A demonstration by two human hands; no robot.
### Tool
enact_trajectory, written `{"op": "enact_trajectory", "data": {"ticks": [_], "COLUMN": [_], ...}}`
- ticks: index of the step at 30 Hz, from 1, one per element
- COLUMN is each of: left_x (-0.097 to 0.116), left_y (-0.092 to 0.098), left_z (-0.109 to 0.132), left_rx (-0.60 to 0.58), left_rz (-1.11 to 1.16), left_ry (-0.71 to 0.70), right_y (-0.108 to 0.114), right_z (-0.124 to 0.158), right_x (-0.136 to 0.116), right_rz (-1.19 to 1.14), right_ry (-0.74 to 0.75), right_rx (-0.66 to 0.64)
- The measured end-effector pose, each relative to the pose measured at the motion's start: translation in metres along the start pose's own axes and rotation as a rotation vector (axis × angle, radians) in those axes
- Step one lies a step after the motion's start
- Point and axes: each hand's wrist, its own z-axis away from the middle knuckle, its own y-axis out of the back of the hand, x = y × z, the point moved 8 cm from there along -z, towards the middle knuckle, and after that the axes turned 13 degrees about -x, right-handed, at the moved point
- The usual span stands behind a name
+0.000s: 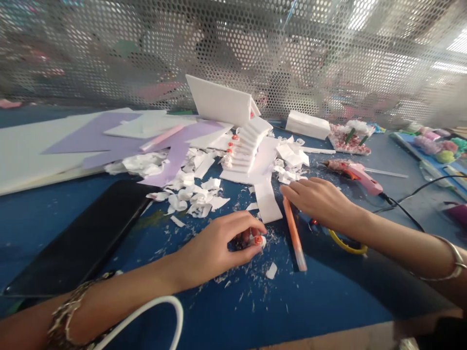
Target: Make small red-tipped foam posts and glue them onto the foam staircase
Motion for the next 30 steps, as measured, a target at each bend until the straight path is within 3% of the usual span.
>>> {"op": "enact_trajectory", "data": {"ticks": [4, 7, 10, 13, 15, 19, 22, 26, 30], "left_x": [-0.011, -0.026, -0.034, -0.036, -0.036, -0.034, -0.037, -0.044, -0.048], "left_y": [0.008, 0.019, 0.022, 0.02, 0.018, 0.014, 0.016, 0.02, 0.021], "left_z": [0.002, 0.005, 0.001, -0.006, -0.008, -0.01, -0.008, -0.007, -0.006], "left_rx": [-0.035, 0.04, 0.091, 0.109, 0.131, 0.12, 0.162, 0.227, 0.265], "left_rz": [0.195, 0.485, 0.715, 0.841, 0.888, 0.937, 0.982, 1.06, 1.097], "left_ry": [0.139, 0.251, 0.255, 0.228, 0.193, 0.115, 0.089, 0.108, 0.117], "right_y": [0.002, -0.005, -0.036, -0.065, -0.081, -0.1, -0.101, -0.095, -0.08], "right_z": [0.016, 0.044, 0.085, 0.122, 0.13, 0.118, 0.114, 0.119, 0.121], "right_x": [0.031, 0.067, 0.115, 0.155, 0.167, 0.161, 0.155, 0.157, 0.156], "right_rz": [-0.084, -0.111, -0.15, -0.217, -0.282, -0.488, -0.578, -0.632, -0.677], "right_ry": [-0.161, -0.352, -0.675, -0.938, -0.937, -0.753, -0.719, -0.786, -0.855], "right_rx": [-0.072, -0.097, -0.281, -0.347, -0.369, -0.36, -0.288, -0.189, 0.005]}}
